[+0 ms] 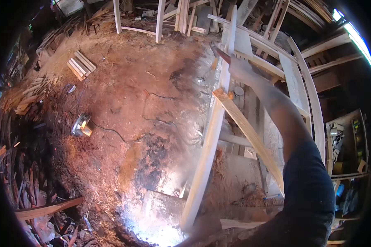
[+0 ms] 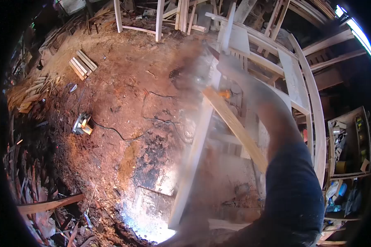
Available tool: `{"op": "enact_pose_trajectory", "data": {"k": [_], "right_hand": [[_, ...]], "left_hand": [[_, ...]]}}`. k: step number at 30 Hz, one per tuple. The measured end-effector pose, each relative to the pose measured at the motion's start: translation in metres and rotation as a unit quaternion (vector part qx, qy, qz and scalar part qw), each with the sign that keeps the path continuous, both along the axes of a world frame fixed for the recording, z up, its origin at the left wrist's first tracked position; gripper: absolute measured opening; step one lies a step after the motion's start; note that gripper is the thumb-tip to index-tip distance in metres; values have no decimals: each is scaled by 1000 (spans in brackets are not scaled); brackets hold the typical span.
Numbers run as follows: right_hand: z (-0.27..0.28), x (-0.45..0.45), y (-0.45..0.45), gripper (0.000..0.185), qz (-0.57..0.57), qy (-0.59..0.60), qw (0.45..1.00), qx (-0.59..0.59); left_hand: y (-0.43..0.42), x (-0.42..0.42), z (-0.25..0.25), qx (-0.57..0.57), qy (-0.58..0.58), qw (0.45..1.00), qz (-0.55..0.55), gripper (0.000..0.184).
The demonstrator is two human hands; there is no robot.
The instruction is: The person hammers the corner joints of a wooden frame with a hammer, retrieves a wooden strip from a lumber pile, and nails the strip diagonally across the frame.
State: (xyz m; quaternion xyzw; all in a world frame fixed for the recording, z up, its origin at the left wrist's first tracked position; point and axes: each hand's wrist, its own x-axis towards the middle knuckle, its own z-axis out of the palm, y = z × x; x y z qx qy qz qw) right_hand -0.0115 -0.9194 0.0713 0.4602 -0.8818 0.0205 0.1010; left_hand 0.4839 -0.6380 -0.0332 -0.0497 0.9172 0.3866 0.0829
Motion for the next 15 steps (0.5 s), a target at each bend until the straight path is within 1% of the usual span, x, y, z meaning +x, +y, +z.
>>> {"op": "enact_pose_trajectory", "data": {"k": [2, 4, 6, 7, 9, 10, 12, 14, 15], "right_hand": [[29, 28, 69, 39, 59, -78, 992, -81], [22, 48, 146, 35, 99, -104, 966, -215], [20, 79, 214, 27, 22, -228, 954, -193], [30, 100, 244, 21, 10, -327, 924, -198], [51, 145, 299, 11, -26, -515, 830, -213], [53, 164, 320, 10, -51, -524, 820, -227], [56, 200, 357, 10, -96, -540, 797, -255], [55, 220, 385, 10, -118, -555, 775, -278], [53, 227, 396, 9, -130, -564, 763, -289]], "left_hand": [[10, 5, -1, -15, 2, 1000, -1, 18], [21, 11, -2, -31, 0, 999, -9, 18], [29, 15, -4, -56, -4, 998, -20, 17], [32, 11, -6, -75, -9, 997, -27, 17], [30, 3, 0, -87, -44, 995, -34, 17], [22, -5, 15, -63, -97, 993, -9, 18], [22, -7, 30, -81, -127, 989, -6, 18], [21, -4, 18, -173, -70, 981, -50, 19], [22, -2, 9, -170, -69, 982, -36, 19]]}}
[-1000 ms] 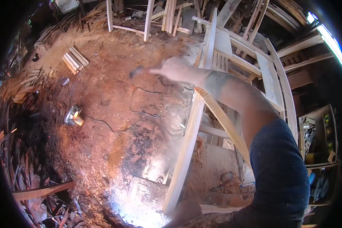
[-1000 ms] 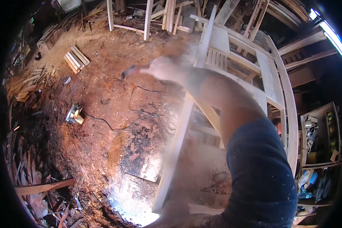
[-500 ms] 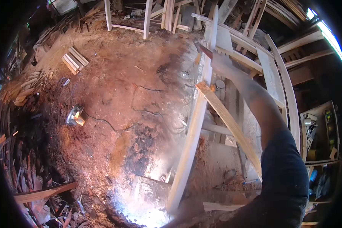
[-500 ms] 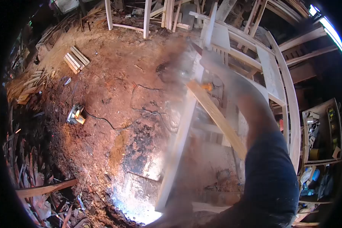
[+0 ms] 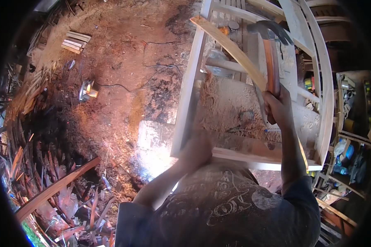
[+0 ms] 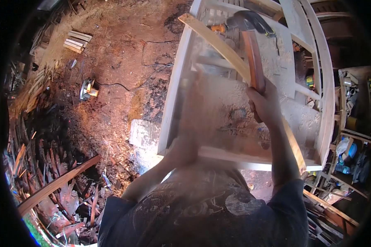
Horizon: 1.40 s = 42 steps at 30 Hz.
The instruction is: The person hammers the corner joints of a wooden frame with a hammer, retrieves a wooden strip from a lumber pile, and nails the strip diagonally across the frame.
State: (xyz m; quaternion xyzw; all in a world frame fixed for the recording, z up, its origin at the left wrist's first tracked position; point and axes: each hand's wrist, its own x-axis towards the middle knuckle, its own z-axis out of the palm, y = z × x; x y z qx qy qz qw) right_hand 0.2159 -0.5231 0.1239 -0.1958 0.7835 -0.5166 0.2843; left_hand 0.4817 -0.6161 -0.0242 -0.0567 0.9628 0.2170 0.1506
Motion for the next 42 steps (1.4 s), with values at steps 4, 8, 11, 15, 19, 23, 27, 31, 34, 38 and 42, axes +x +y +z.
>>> {"op": "enact_pose_trajectory", "data": {"k": [4, 8, 11, 15, 19, 23, 27, 31, 34, 38, 42], "right_hand": [[-2, 11, 36, 8, -38, -7, 999, -38], [6, 19, 54, 8, -64, 0, 994, -89], [9, 24, 63, 9, -83, -7, 991, -107], [10, 32, 68, 12, -97, -25, 987, -127], [9, 38, 67, 16, -116, -47, 984, -129], [8, 41, 67, 15, -116, -35, 982, -143], [10, 42, 66, 13, -123, -41, 980, -149], [6, 41, 73, 11, -127, -37, 981, -144], [5, 43, 74, 10, -142, -41, 978, -148], [1, 42, 76, 10, -157, -51, 977, -136], [1, 41, 77, 11, -160, -52, 977, -127]], "left_hand": [[-2, -6, -2, 11, -58, 998, 20, 20], [-3, -14, 9, 58, -108, 991, 58, 21], [-3, -11, -9, 23, -69, 997, 21, 16], [-2, -8, -24, 41, -11, 998, 36, 17], [-2, -9, -15, 58, -26, 997, 54, 17], [-3, -15, -2, 60, -85, 993, 52, 19], [-2, -16, -9, 62, -79, 992, 75, 20], [-1, -13, 4, 99, -33, 987, 123, 17], [-2, -13, 14, 112, -17, 985, 133, 16], [-1, -14, 9, 93, -16, 990, 109, 17], [-2, -14, 11, 98, -31, 987, 120, 17]]}}
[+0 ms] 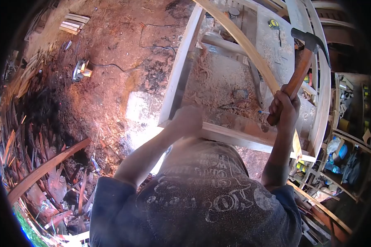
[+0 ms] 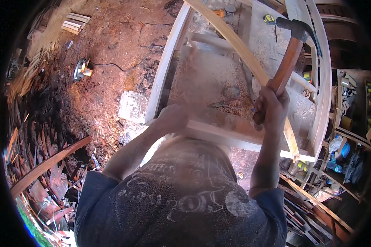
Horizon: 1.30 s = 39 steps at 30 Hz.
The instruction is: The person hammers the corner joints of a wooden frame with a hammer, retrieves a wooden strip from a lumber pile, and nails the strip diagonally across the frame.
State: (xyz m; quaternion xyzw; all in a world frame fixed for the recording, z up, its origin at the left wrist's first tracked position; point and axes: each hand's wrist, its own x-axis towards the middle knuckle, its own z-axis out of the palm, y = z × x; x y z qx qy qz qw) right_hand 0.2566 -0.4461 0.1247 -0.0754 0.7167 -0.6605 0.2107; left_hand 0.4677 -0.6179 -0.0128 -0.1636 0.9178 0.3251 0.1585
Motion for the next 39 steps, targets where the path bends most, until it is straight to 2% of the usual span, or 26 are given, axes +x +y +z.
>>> {"op": "enact_pose_trajectory", "data": {"k": [14, 17, 20, 24, 27, 30, 32, 34, 35, 37, 38, 39], "right_hand": [[-12, -12, -11, 14, 15, -21, 1000, -6], [-11, -14, -14, 15, 14, -26, 1000, 9], [-7, -19, -21, 19, 24, 0, 999, 26], [-2, -51, -38, 25, 39, 68, 996, 50], [-7, -79, -59, 27, 69, 87, 985, 129], [-31, -103, -83, 24, 71, -14, 989, 130], [-54, -139, -100, 22, 109, -63, 988, 90], [-61, -177, -132, 22, 150, -147, 977, 24], [-64, -198, -151, 23, 145, -183, 972, 28], [-86, -250, -192, 22, 151, -231, 961, -31], [-97, -273, -215, 23, 157, -255, 952, -60], [-105, -285, -240, 21, 113, -223, 965, -82]], "left_hand": [[-1, 0, 6, 36, -15, 999, 37, 18], [1, 4, -7, 18, 24, 999, 16, 18], [1, 2, -14, -43, -8, 997, -69, 16], [8, 12, -40, -44, 107, 993, -18, 15], [13, 20, -40, -5, 122, 992, 43, 16], [14, 15, -46, 32, 96, 993, 63, 20], [8, 5, -20, 25, 33, 999, 33, 24], [4, 1, -13, 33, -24, 999, -7, 27], [4, 2, -14, 45, -48, 997, -32, 27], [12, 14, -50, 40, 29, 999, -23, 24], [17, 14, -47, -99, 54, 992, -61, 22], [18, 11, -40, -236, 77, 964, -97, 20]]}}
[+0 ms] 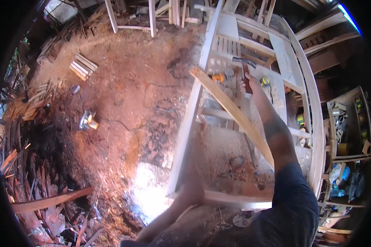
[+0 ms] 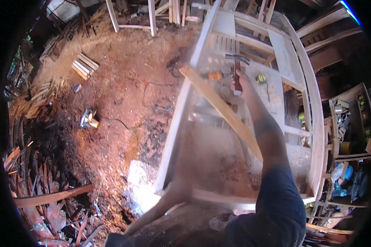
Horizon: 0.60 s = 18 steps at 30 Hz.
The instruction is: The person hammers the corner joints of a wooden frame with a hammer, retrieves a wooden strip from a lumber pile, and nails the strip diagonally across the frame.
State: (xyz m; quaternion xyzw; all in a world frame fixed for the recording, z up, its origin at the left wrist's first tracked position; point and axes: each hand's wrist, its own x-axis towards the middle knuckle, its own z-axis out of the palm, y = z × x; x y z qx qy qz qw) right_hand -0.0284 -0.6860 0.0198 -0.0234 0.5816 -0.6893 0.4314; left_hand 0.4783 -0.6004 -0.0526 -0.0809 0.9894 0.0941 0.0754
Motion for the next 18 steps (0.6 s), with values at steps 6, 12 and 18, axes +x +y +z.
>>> {"op": "enact_pose_trajectory", "data": {"k": [6, 12, 18], "right_hand": [[-39, -29, -141, 18, -65, 32, 995, -62], [-26, -25, -136, 17, -24, -17, 997, -72], [-43, -28, -149, 13, 54, -55, 995, -65]], "left_hand": [[-3, 4, -6, 133, 39, 989, -51, 26], [-23, -12, 64, 342, -97, 913, 198, 30], [-5, 4, 9, 271, -80, 954, 98, 25]]}}
